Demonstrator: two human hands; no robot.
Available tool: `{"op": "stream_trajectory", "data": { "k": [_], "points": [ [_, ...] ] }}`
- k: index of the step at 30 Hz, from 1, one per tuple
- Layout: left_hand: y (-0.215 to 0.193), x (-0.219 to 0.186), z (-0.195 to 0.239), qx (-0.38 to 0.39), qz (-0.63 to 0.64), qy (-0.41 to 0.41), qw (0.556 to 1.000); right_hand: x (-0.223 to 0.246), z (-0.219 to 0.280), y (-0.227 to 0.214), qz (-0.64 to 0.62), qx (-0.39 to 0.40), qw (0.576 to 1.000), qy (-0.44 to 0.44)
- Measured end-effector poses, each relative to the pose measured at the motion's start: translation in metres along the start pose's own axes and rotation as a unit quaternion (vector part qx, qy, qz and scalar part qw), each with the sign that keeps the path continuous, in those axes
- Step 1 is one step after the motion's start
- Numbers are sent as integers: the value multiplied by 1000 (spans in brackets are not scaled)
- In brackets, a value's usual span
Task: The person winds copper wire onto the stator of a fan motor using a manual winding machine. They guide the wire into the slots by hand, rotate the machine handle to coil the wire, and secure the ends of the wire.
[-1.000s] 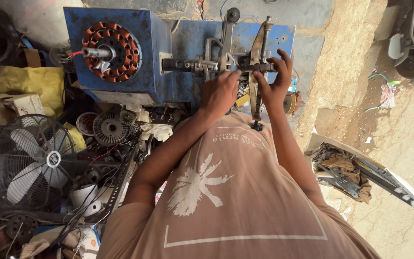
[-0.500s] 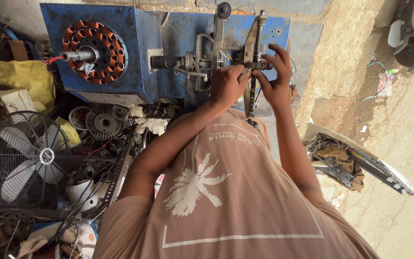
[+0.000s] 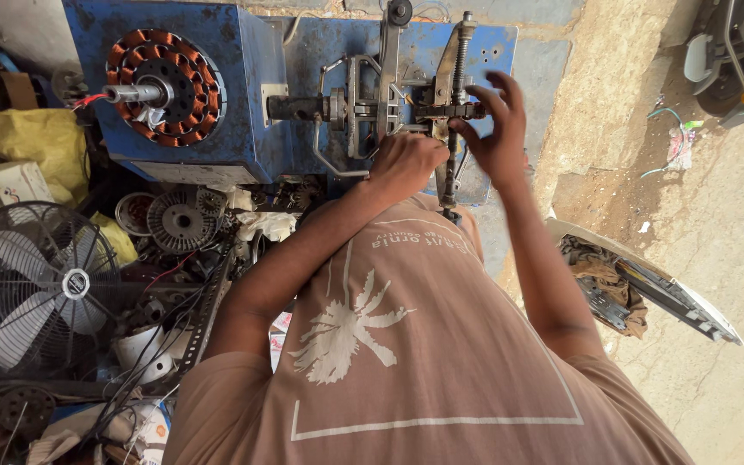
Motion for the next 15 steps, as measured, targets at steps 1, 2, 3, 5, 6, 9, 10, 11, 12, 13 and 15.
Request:
{"op": "stream_trajectory", "data": {
  "k": [1,2,3,5,6,9,10,11,12,13,15],
  "points": [
    [-4,-3,1,-13,-10,19,1000,9,14,2,83,-70,993,-35],
    [-9,-4,1,-22,-14,25,999,15,25,8,111,-49,991,-49],
    [-14,-5,2,-31,-18,30,999,20,36,14,140,-28,988,-62],
    [-21,-4,3,-21,-20,24,999,21,43,21,161,-17,985,-64],
    [-21,-2,1,-2,-15,14,1000,19,42,21,156,-27,986,-51],
    [-21,6,-9,-6,-55,-31,998,23,41,22,119,-31,992,-17],
    [-20,8,-12,-18,-75,-49,996,27,43,22,105,-27,994,-6],
    [-20,10,-17,-21,-78,-63,995,30,44,22,100,-28,995,1],
    [-21,13,-23,-25,-82,-77,993,34,44,23,95,-29,995,5],
    [-23,18,-29,-30,-86,-91,992,36,44,23,89,-29,996,10],
    [-24,29,-40,34,-95,-107,989,42,48,26,90,-19,996,22]
  ]
}}
Point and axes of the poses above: each hand's wrist, its own z-axis away from the middle knuckle, its own y-axis out of the palm, x = y × z, the point moved 3 cm from there along -z, towards the middle knuckle, and after that the axes turned 7 degrees about -z, right-handed, at the moved point
